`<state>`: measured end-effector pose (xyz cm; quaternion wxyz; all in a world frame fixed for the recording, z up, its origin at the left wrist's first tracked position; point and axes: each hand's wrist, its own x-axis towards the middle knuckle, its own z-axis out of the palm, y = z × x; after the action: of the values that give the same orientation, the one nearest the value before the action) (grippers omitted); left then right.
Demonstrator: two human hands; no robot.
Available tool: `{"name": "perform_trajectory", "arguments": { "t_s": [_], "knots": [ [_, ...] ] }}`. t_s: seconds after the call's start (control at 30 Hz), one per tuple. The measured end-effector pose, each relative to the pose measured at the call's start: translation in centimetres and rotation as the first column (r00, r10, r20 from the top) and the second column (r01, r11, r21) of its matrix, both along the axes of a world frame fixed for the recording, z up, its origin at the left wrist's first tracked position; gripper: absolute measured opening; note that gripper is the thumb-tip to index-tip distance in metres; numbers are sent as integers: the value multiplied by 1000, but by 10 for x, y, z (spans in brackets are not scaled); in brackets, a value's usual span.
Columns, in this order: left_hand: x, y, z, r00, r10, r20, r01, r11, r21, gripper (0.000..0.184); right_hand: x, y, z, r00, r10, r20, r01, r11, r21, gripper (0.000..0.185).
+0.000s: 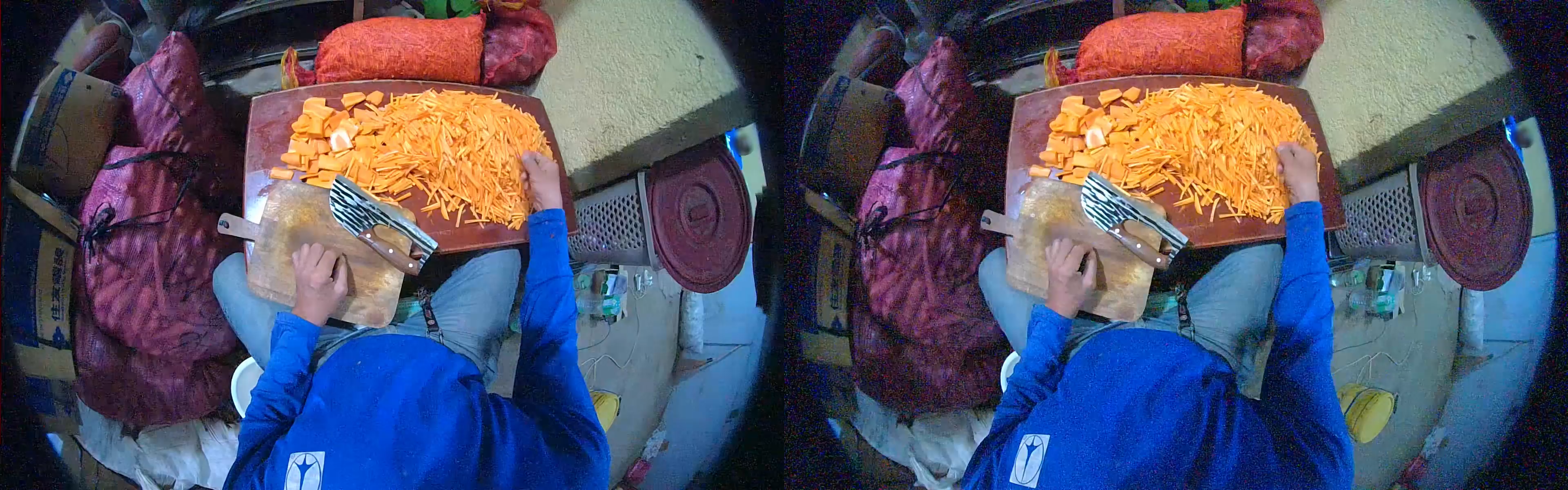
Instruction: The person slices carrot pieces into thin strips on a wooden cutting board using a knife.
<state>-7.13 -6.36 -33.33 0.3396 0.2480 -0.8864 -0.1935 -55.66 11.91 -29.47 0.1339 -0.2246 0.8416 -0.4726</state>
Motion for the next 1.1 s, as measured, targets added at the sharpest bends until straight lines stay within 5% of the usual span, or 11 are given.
{"name": "perform_trajectory", "arguments": {
  "t_s": [0.07,0.2,0.4,0.53,0.67,0.73,0.77,0.87,1.0,1.1],
  "knots": [
    [1,1,2,1000,5,5,-5,1000,-3,14,28,-1,10,964,70,256,9,955,-296,26],
    [0,1,3,1000,2,13,-2,1000,13,14,81,-7,28,855,217,472,61,860,-506,21],
    [2,1,3,1000,-1,22,1,1000,14,15,197,-15,82,681,514,521,24,696,-718,22],
    [1,-1,3,1000,-25,18,24,1000,19,14,266,-11,137,663,641,386,-193,645,-739,28],
    [1,1,2,1000,2,26,-3,1000,31,13,297,0,223,470,881,-59,-742,358,-567,22],
    [1,1,2,1000,2,11,-2,1000,11,13,323,-2,235,393,904,-168,-640,139,-755,31],
    [0,1,1,1000,4,2,-4,1000,-5,13,323,-2,247,237,944,-232,-716,8,-698,31],
    [1,2,2,1000,1,12,-1,1000,15,13,328,0,262,29,967,-254,-653,-174,-737,34],
    [1,1,1,1000,8,-14,-7,1000,11,13,326,13,248,-239,971,-23,-362,-111,-926,50],
    [3,3,-1,1000,-10,3,10,1000,20,12,329,32,232,-734,635,242,21,377,-926,67]
  ]
}}
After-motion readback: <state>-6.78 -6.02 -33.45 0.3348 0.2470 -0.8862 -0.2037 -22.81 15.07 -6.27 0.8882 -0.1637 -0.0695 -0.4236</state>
